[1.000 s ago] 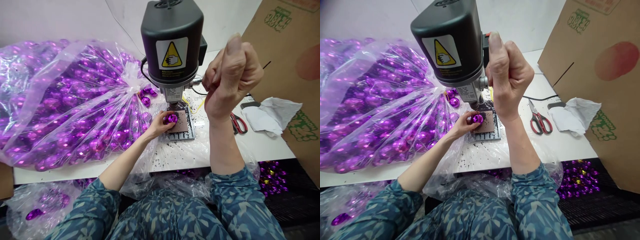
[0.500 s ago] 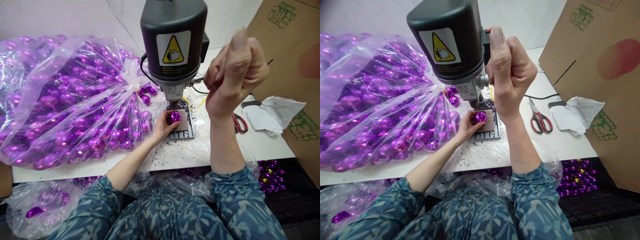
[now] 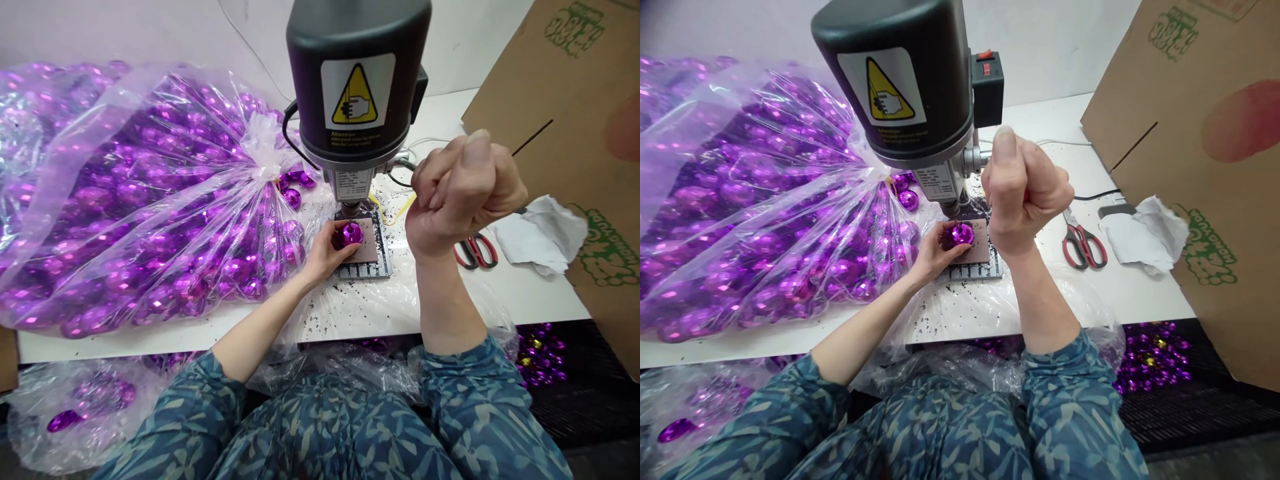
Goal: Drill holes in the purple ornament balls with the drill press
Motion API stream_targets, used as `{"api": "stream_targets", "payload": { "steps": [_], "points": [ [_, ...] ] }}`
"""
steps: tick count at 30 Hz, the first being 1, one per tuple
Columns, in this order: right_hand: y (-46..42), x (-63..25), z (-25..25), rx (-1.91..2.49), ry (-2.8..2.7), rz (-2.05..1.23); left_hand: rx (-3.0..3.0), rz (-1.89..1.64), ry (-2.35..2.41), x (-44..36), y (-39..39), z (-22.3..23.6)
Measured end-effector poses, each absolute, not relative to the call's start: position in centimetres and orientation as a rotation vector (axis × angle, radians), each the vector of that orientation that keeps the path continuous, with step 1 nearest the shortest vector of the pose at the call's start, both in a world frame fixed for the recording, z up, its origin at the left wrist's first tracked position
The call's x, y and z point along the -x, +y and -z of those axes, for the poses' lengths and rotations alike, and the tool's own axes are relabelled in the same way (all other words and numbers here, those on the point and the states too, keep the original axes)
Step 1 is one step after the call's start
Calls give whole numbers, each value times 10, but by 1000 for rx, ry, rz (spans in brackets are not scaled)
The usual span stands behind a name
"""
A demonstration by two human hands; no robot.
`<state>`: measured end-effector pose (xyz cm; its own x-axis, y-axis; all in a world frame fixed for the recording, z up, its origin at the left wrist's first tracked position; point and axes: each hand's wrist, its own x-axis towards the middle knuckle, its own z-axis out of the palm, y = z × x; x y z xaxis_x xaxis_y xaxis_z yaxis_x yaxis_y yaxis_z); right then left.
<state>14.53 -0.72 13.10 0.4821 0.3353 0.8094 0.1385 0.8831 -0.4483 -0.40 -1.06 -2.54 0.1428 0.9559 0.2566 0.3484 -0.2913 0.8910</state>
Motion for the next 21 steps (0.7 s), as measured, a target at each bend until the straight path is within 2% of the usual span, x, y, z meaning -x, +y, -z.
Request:
{"api": "stream_targets", "payload": {
  "steps": [3, 12, 21],
  "points": [
    [1, -142, -127, 374, -1004, 2, -1744, -1136, 1247, 4, -11, 23],
    [0, -149, -108, 243, -1102, -29, -1711, -1086, 1253, 3, -14, 18],
    [12, -149, -102, 89, -1110, 74, -1653, -1114, 1221, 2, -14, 18]
  ]
}}
